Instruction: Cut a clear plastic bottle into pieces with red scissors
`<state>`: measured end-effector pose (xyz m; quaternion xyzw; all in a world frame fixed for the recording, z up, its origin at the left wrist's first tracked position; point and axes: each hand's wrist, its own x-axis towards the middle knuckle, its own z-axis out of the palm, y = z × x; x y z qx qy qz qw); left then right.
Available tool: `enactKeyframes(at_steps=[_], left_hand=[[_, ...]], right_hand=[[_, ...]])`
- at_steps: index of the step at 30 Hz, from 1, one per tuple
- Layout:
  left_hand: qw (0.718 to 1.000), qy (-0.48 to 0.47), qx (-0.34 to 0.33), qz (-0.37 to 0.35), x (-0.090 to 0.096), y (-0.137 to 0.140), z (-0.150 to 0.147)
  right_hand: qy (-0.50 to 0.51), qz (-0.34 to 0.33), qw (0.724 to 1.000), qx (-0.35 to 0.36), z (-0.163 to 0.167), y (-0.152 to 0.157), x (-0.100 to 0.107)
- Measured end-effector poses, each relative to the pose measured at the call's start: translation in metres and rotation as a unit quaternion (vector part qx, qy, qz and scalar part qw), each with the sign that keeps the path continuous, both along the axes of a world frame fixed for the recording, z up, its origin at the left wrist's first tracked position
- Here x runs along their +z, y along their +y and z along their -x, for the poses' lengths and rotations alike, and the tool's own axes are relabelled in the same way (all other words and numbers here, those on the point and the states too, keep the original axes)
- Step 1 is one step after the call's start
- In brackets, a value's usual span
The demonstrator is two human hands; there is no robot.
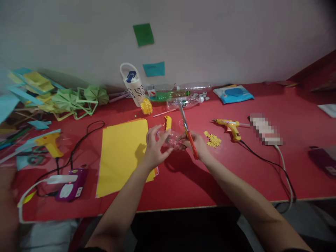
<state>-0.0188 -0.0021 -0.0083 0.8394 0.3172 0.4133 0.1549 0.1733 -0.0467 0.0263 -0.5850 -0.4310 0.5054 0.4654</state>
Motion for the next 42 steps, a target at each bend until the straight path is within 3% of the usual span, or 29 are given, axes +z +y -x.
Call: enactKeyframes(at_steps=[2, 4, 6, 9, 11, 17, 19, 22, 24, 26, 28, 30, 37, 42], left_hand=[[0.994, -0.066, 0.042, 0.077, -0.004, -0.001, -0.005], [0.962, -0.165, 0.046, 0.211, -0.004, -0.003, -0.009], [0.886, -0.268, -0.001, 0.379, -0.002, -0.004, -0.013], [0.737, -0.359, -0.101, 0.564, 0.006, -0.008, -0.018], [0.689, -0.390, -0.112, 0.600, 0.012, -0.011, -0.023], [0.644, -0.459, 0.010, 0.612, 0.017, -0.001, -0.023], [0.636, -0.478, 0.021, 0.605, 0.019, 0.008, -0.016], [0.647, -0.474, -0.012, 0.597, 0.027, 0.020, -0.006], [0.655, -0.465, -0.039, 0.594, 0.034, 0.025, -0.005], [0.666, -0.457, -0.065, 0.585, 0.040, 0.027, -0.009], [0.686, -0.458, -0.089, 0.558, 0.042, 0.028, -0.017], [0.704, -0.465, -0.106, 0.526, 0.039, 0.027, -0.024], [0.706, -0.473, -0.092, 0.519, 0.017, 0.018, -0.031], [0.706, -0.478, -0.100, 0.513, 0.018, 0.015, -0.031]], right_hand=[[-0.022, -0.052, 0.998, -0.041, 0.002, -0.001, -0.005], [-0.049, -0.100, 0.991, -0.071, 0.004, -0.002, -0.009], [-0.077, -0.124, 0.986, -0.084, 0.007, -0.005, -0.012], [-0.123, -0.134, 0.979, -0.090, 0.012, -0.008, -0.014], [-0.151, -0.127, 0.978, -0.074, 0.015, -0.009, -0.015], [-0.204, -0.090, 0.975, 0.007, 0.006, -0.008, -0.015], [-0.254, -0.064, 0.965, 0.009, -0.002, -0.009, -0.013], [-0.295, -0.055, 0.953, 0.028, -0.016, -0.012, -0.008], [-0.241, -0.049, 0.966, 0.074, -0.024, -0.015, -0.004], [-0.117, -0.035, 0.981, 0.153, -0.030, -0.018, -0.001], [0.016, -0.028, 0.974, 0.223, -0.034, -0.022, 0.002], [0.090, -0.030, 0.964, 0.248, -0.036, -0.024, 0.001], [0.137, -0.043, 0.958, 0.248, -0.034, -0.017, -0.018], [0.191, -0.066, 0.926, 0.320, -0.033, -0.017, -0.018]])
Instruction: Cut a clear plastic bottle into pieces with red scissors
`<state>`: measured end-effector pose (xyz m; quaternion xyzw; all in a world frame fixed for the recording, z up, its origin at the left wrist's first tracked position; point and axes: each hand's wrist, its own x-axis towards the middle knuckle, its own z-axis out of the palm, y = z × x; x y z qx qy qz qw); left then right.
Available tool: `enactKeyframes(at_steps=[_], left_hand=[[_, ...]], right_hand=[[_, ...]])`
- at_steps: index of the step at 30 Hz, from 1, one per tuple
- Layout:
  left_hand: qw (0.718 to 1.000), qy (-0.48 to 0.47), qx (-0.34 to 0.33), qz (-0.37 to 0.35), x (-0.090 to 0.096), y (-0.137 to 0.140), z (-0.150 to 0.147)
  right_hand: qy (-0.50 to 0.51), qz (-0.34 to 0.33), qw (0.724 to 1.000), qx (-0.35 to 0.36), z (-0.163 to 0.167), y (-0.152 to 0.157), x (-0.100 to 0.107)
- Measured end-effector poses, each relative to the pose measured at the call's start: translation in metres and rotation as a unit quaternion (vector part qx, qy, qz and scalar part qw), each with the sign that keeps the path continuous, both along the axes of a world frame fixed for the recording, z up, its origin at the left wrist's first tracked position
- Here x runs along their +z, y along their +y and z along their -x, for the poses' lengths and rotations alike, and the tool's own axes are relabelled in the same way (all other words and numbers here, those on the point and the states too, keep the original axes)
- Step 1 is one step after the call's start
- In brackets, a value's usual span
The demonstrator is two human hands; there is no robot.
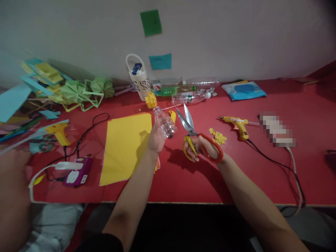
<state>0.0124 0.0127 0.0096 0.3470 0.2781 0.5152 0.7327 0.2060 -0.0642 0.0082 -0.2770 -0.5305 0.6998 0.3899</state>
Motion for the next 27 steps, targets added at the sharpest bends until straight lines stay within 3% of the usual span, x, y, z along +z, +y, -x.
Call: enactKeyframes(at_steps=[4, 11, 18, 27], left_hand=[[1.000, -0.017, -0.022, 0.001, 0.008, -0.002, 0.003], [0.983, -0.003, -0.182, -0.040, 0.018, -0.011, 0.006], [0.971, 0.072, -0.219, -0.061, 0.009, -0.003, 0.013], [0.974, 0.083, -0.202, -0.053, 0.007, -0.007, 0.014]], right_hand=[[0.023, 0.013, 0.999, 0.040, 0.002, -0.002, 0.005], [0.052, 0.030, 0.996, 0.059, 0.004, 0.000, 0.002], [0.019, 0.023, 1.000, 0.010, 0.005, -0.001, 0.002], [0.005, 0.032, 0.999, -0.016, 0.002, -0.002, 0.010]])
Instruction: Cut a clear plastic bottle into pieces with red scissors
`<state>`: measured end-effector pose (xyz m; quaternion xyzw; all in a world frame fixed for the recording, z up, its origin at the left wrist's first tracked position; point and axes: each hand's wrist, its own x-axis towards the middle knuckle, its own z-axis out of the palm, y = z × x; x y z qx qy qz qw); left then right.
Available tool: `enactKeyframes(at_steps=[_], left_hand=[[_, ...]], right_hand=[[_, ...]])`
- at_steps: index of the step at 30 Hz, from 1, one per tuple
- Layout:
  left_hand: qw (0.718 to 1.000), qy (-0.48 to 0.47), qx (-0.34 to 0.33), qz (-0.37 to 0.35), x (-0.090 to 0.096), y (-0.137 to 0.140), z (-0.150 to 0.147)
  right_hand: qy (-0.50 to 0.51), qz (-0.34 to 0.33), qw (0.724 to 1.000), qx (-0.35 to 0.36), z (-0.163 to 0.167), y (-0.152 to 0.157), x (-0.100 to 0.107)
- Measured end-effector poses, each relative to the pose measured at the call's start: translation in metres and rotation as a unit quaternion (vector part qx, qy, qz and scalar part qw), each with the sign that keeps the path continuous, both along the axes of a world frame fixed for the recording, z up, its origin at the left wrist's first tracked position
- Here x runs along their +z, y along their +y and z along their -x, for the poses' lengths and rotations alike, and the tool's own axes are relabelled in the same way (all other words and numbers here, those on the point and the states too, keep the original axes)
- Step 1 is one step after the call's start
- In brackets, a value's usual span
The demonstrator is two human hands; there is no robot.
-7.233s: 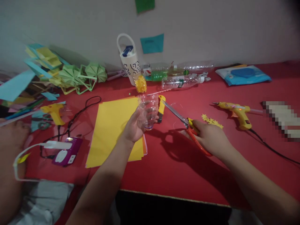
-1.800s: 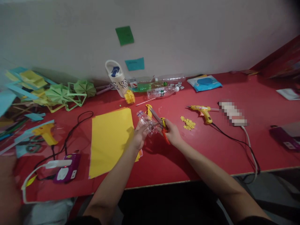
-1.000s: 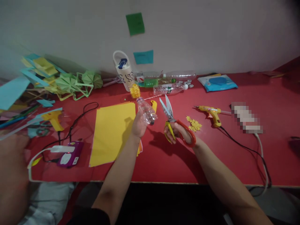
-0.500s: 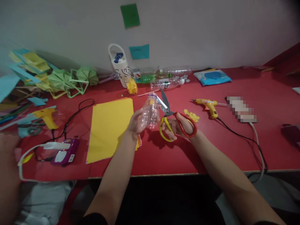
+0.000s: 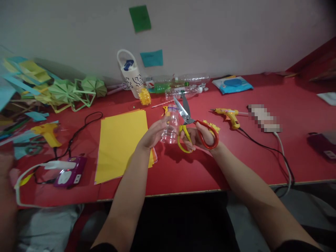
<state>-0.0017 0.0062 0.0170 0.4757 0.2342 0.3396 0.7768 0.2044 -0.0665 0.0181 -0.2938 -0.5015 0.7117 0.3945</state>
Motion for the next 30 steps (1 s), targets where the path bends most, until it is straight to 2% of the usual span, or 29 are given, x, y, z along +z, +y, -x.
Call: enactKeyframes(at_steps=[4, 7, 10, 15, 21, 30], left_hand=[[0.998, 0.026, 0.034, 0.035, -0.004, 0.005, -0.004], [0.998, 0.009, 0.038, 0.059, -0.004, 0.009, -0.008], [0.995, -0.019, 0.078, 0.060, -0.003, 0.010, -0.010], [0.985, -0.086, 0.145, 0.041, 0.003, 0.009, -0.009], [0.975, -0.113, 0.186, 0.049, 0.006, 0.007, -0.007], [0.971, -0.111, 0.207, 0.040, -0.004, 0.009, -0.009]], right_hand=[[0.007, -0.001, 1.000, 0.006, -0.005, 0.002, -0.001], [0.015, -0.004, 1.000, 0.004, -0.006, 0.003, 0.000], [0.010, -0.016, 1.000, -0.002, -0.003, 0.002, 0.003], [-0.035, -0.071, 0.996, -0.044, 0.000, -0.003, 0.005], [-0.093, -0.125, 0.988, -0.012, -0.004, -0.002, -0.002], [-0.138, -0.104, 0.985, -0.009, -0.011, -0.006, 0.003]])
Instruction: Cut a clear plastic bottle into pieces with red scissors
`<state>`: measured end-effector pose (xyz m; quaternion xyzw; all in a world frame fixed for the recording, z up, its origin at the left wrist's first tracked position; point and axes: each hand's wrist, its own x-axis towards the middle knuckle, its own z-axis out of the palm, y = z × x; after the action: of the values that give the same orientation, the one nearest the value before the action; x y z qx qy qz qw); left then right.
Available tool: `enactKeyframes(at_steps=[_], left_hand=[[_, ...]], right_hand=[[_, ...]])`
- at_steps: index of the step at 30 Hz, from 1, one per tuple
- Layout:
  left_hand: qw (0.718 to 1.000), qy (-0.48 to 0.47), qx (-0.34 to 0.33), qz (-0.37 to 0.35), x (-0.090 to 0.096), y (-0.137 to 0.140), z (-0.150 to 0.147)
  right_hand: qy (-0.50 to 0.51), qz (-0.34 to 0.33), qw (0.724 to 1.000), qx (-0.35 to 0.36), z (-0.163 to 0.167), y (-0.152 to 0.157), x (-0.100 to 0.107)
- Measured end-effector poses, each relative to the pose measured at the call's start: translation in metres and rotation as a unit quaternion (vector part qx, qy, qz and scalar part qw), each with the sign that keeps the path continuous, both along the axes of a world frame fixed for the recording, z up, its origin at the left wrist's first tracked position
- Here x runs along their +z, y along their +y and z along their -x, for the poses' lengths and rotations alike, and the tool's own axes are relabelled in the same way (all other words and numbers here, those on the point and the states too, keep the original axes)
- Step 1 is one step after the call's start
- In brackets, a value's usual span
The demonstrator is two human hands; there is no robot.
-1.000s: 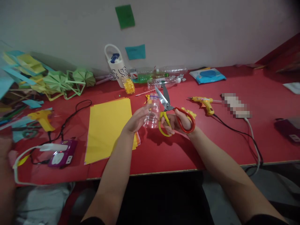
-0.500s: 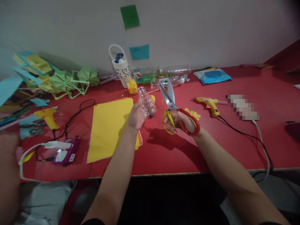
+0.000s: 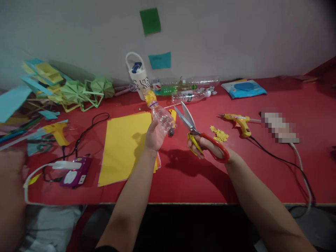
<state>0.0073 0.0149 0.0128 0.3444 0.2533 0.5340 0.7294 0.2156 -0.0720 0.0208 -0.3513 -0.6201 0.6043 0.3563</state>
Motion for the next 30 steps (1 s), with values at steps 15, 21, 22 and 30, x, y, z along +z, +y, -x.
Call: enactKeyframes(at_steps=[15, 21, 22, 30], left_hand=[[0.994, -0.039, 0.079, 0.059, 0.004, -0.005, -0.005], [0.996, -0.013, 0.083, 0.032, 0.008, -0.011, -0.011], [0.996, -0.015, 0.086, 0.032, 0.008, -0.012, -0.011], [0.995, 0.000, 0.096, 0.025, 0.009, -0.012, -0.010]], right_hand=[[-0.138, 0.131, 0.981, -0.022, 0.014, -0.016, 0.004], [-0.123, 0.117, 0.985, -0.027, 0.023, -0.021, 0.003], [-0.131, 0.119, 0.984, -0.024, 0.023, -0.022, 0.002], [-0.176, 0.118, 0.977, -0.022, 0.030, -0.023, 0.002]])
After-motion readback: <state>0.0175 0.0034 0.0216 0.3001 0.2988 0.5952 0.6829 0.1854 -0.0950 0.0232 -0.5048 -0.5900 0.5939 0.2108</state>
